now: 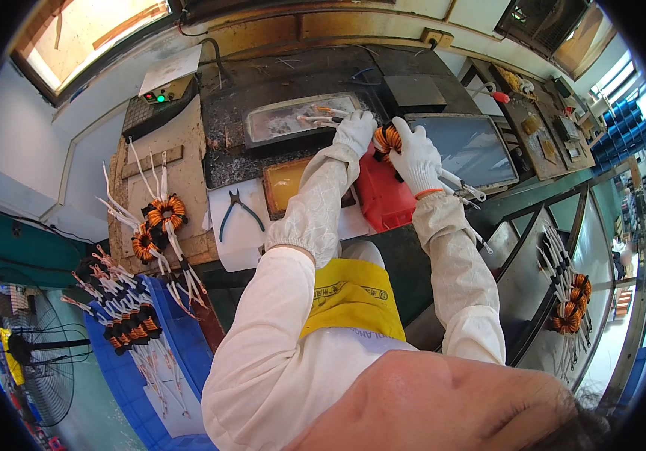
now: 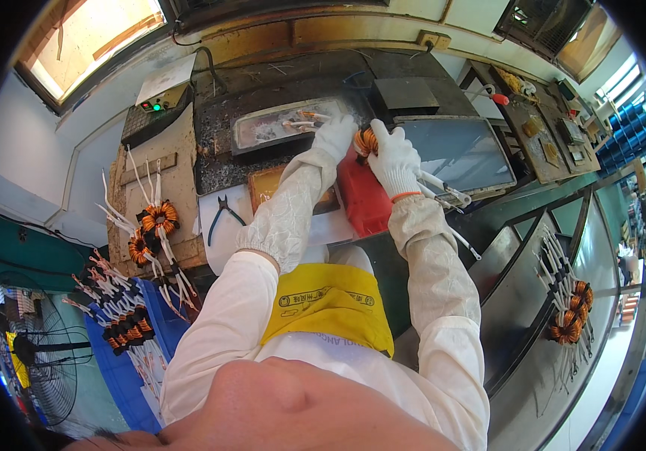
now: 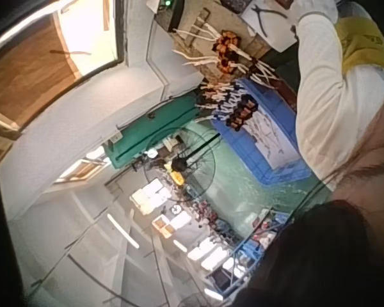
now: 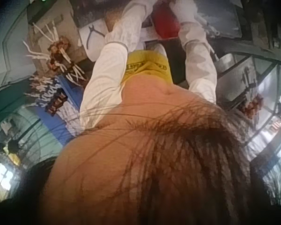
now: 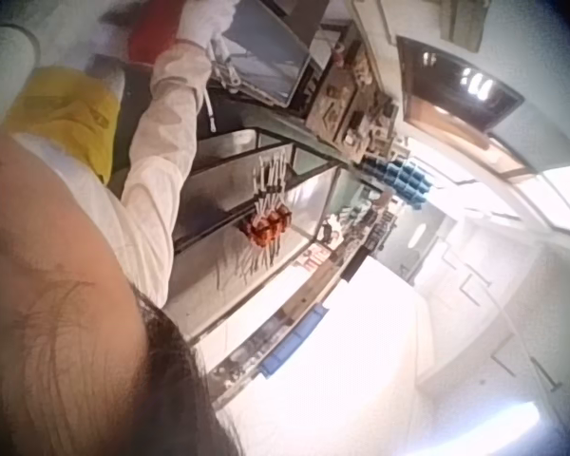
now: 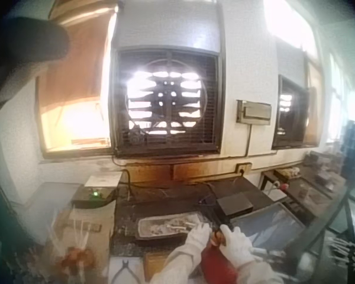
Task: The person is dipping the ends of inductor coil wires into a soldering bath to tin them.
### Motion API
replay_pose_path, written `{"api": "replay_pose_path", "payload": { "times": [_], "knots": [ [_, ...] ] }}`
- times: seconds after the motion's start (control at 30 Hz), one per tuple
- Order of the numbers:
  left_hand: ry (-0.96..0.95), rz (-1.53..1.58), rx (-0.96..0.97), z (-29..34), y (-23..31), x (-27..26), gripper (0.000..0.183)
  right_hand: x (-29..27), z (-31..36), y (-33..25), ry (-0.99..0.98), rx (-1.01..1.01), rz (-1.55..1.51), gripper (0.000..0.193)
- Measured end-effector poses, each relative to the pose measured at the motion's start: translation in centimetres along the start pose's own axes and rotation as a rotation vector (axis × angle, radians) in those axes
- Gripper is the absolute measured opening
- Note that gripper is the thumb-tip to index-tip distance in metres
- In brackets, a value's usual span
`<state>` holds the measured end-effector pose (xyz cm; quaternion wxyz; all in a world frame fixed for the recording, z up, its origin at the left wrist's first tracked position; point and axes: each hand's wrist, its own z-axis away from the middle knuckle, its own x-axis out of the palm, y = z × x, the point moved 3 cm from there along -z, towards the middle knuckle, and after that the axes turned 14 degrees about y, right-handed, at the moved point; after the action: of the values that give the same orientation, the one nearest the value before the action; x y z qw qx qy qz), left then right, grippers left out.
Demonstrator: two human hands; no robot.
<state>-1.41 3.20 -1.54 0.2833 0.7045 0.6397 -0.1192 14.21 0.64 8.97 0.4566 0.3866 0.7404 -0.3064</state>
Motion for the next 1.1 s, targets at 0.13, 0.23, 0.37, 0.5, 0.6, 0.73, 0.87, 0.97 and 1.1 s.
{"api": "replay_pose_path", "payload": {
  "times": [0.13, 0.23, 0.37, 0.5, 0.6, 0.73, 0.87, 0.97, 1.1],
  "knots": [
    [-0.041, -0.030, -0.076, 0.0, 0.1, -0.1, 0.012, -0.1, 0.0, 0.0, -0.002, -0.009, 0.003, 0.062],
    [-0.115, -0.033, 0.017, -0.1, 0.1, -0.3, 0.013, -0.1, -0.2, -0.2, -0.014, 0.008, 0.017, 0.062],
    [-0.272, -0.060, 0.033, -0.2, -0.6, -0.2, 0.013, -0.1, -0.5, -0.7, -0.021, -0.002, 0.032, 0.061],
    [-0.303, -0.059, -0.002, -0.7, 0.6, -1.1, 0.013, 0.3, -0.7, -0.3, -0.020, -0.008, 0.058, 0.061],
    [-0.305, -0.059, -0.073, -0.8, 0.7, -1.7, 0.014, 0.3, -0.7, -0.4, 0.029, -0.035, 0.028, 0.043],
    [-0.289, -0.089, 0.021, -0.7, 0.1, -1.5, 0.013, 0.3, -1.0, -0.8, 0.009, -0.044, 0.049, 0.059],
    [-0.244, -0.074, 0.016, -0.5, 0.2, -1.6, 0.012, 0.3, -1.1, -0.9, 0.010, -0.049, 0.047, 0.058],
    [-0.244, -0.079, -0.042, -0.6, 0.3, -1.6, 0.011, 0.4, -1.2, -0.9, 0.009, -0.045, 0.049, 0.058],
    [-0.243, -0.039, -0.062, -0.5, 0.1, -1.4, 0.011, 0.1, -1.2, -1.1, 0.005, -0.047, 0.049, 0.056]
  ]
}}
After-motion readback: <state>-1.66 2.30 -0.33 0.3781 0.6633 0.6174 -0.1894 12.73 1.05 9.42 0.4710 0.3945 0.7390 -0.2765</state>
